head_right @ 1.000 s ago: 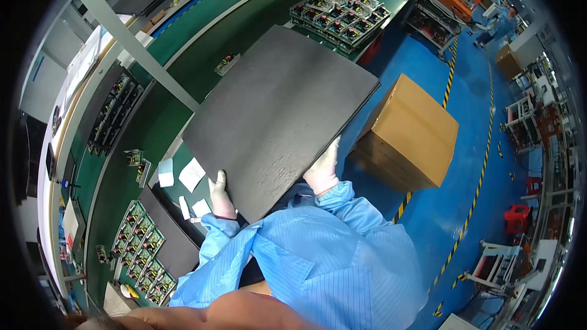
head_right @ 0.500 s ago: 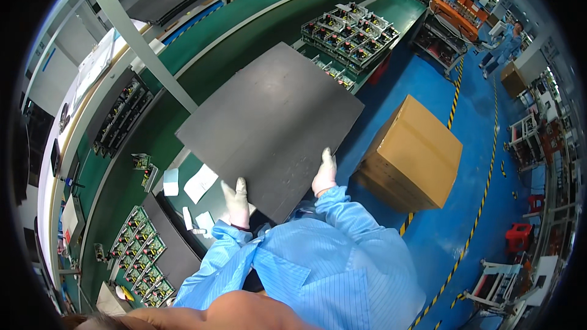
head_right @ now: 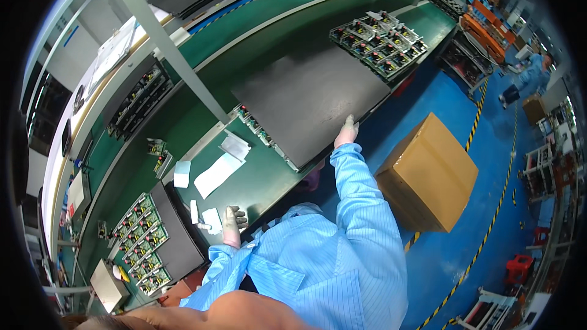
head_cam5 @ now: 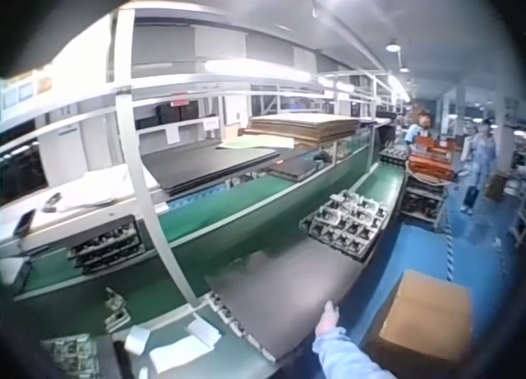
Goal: Placing printed circuit boards (PCBs) into a testing fixture and organizing them into storage trays and boxes.
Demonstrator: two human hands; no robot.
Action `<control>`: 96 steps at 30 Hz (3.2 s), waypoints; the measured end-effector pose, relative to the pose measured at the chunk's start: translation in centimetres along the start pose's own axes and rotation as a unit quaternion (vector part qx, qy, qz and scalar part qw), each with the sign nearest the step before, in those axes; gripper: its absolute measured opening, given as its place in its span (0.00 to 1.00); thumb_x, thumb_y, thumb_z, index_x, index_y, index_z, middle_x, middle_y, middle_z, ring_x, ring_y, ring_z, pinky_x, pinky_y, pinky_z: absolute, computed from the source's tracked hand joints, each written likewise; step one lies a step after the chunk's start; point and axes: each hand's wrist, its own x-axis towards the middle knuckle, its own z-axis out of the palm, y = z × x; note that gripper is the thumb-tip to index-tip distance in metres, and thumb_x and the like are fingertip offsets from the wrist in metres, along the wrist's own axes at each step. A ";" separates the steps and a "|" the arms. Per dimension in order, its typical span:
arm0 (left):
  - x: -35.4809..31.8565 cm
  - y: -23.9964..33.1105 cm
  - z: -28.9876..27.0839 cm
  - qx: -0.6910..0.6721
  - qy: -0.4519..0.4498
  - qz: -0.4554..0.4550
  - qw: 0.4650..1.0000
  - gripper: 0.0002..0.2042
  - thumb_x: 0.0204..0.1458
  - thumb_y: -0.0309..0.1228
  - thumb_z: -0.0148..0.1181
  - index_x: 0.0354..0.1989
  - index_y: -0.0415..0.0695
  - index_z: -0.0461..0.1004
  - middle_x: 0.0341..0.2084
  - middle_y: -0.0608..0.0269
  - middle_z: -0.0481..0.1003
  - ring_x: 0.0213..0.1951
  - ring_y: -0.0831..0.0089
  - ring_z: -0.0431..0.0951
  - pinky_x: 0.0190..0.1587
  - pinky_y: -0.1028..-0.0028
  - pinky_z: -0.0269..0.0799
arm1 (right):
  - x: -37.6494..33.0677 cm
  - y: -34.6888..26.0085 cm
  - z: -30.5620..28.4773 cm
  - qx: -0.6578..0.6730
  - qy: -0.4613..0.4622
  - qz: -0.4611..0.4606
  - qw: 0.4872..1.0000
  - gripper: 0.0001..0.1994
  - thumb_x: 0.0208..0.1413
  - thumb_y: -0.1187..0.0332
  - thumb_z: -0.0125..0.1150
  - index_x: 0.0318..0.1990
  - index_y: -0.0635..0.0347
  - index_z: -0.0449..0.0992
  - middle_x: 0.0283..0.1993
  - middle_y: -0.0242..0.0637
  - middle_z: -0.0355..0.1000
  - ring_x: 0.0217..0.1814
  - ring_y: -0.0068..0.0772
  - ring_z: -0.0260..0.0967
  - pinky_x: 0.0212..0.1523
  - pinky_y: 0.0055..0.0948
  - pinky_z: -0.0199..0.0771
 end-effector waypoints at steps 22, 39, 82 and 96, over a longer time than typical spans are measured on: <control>-0.3 -4.4 -2.1 -0.016 0.068 -0.084 0.994 0.23 0.60 0.51 0.38 0.44 0.40 0.65 0.28 0.58 0.70 0.23 0.74 0.69 0.23 0.75 0.72 | 3.4 3.8 -1.5 -0.428 0.013 0.041 0.903 0.31 0.58 0.51 0.49 0.55 0.77 0.61 0.54 0.60 0.66 0.55 0.55 0.66 0.52 0.39 0.68; 1.9 -8.0 -3.5 0.007 0.033 -0.083 0.996 0.14 0.60 0.35 0.45 0.43 0.36 0.68 0.30 0.54 0.74 0.28 0.70 0.74 0.29 0.75 0.73 | -0.6 0.6 -2.0 -0.414 -0.043 0.112 0.902 0.29 0.58 0.47 0.48 0.44 0.73 0.68 0.32 0.49 0.71 0.23 0.41 0.69 0.25 0.38 0.72; -3.7 -9.9 -5.0 -0.045 0.157 -0.054 0.985 0.12 0.58 0.36 0.49 0.43 0.42 0.69 0.36 0.61 0.71 0.33 0.74 0.71 0.32 0.74 0.73 | -27.3 9.0 -5.8 -0.484 -0.430 0.208 0.733 0.18 0.60 0.55 0.42 0.40 0.61 0.71 0.22 0.34 0.67 0.18 0.27 0.62 0.21 0.29 0.64; -9.2 -5.6 -7.3 -0.143 0.291 -0.154 0.933 0.15 0.60 0.37 0.47 0.48 0.39 0.68 0.40 0.60 0.72 0.39 0.73 0.72 0.40 0.74 0.70 | -34.5 21.5 19.7 -0.358 -0.547 0.258 0.711 0.16 0.60 0.56 0.47 0.44 0.60 0.67 0.24 0.37 0.68 0.17 0.26 0.62 0.17 0.27 0.65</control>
